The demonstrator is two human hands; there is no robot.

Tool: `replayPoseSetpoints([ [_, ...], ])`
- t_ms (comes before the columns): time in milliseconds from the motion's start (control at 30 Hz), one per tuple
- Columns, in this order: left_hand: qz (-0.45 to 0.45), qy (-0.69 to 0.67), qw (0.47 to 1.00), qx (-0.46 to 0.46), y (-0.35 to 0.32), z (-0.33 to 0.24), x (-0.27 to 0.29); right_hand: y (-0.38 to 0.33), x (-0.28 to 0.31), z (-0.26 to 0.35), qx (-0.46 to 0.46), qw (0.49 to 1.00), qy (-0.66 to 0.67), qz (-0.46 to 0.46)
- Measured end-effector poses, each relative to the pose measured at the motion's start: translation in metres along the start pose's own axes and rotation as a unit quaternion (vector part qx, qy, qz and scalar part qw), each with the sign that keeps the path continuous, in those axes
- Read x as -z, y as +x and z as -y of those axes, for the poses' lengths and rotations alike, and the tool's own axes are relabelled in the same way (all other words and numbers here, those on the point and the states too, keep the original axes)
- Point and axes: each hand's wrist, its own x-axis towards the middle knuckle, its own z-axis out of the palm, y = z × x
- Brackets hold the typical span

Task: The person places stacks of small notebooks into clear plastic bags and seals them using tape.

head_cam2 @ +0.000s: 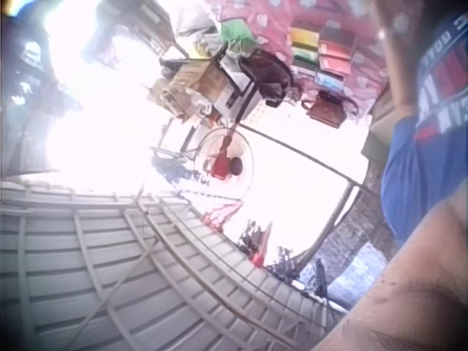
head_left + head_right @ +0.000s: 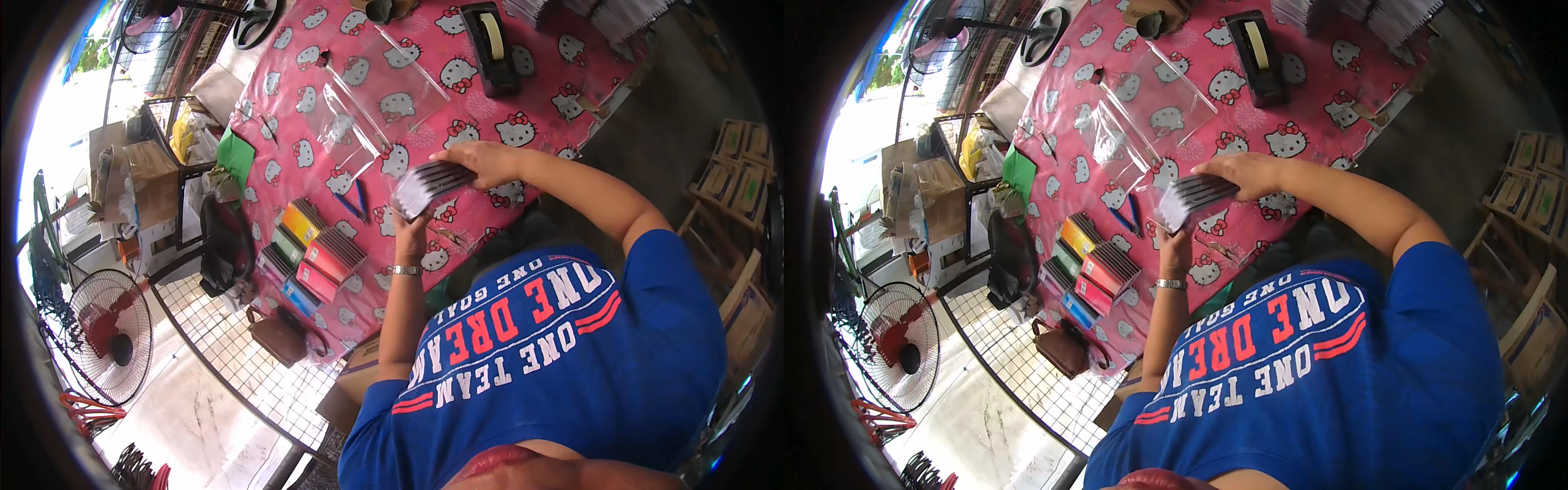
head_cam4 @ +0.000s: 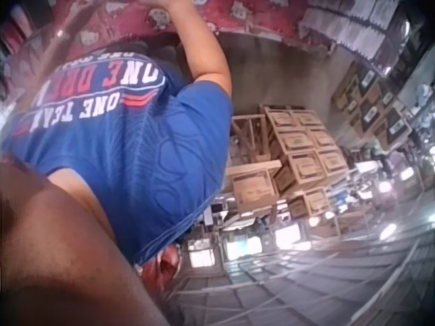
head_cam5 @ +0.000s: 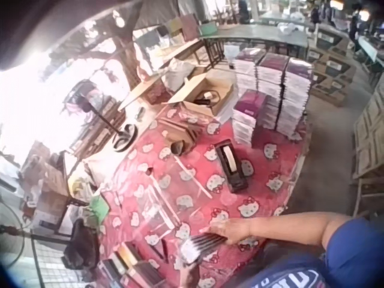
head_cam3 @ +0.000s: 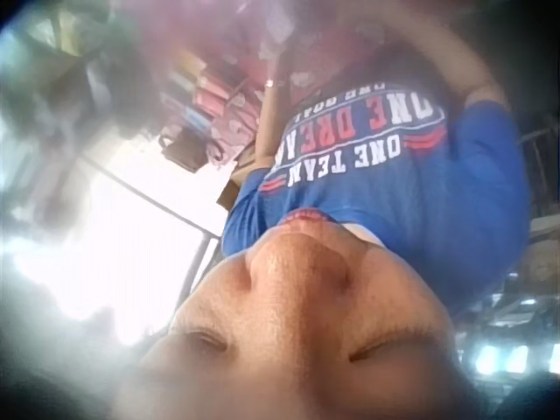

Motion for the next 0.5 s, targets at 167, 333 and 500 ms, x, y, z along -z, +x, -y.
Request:
replayPoseSetpoints([
  [167, 0.02, 0.262, 0.963, -0.058, 0.005, -0.014, -0.019, 0.003, -0.002, 0.029, 0.032, 0.981, -0.034, -0.186],
  [333, -0.1, 0.496, 0.856, -0.107, -0.004, -0.036, -0.029, -0.001, 0.034, 0.062, -0.024, 0.992, 0.026, -0.124],
  [500, -0.153, 0.255, 0.946, -0.127, -0.02, -0.074, -0.027, -0.006, 0.046, 0.026, -0.049, 0.97, 0.151, -0.186],
])
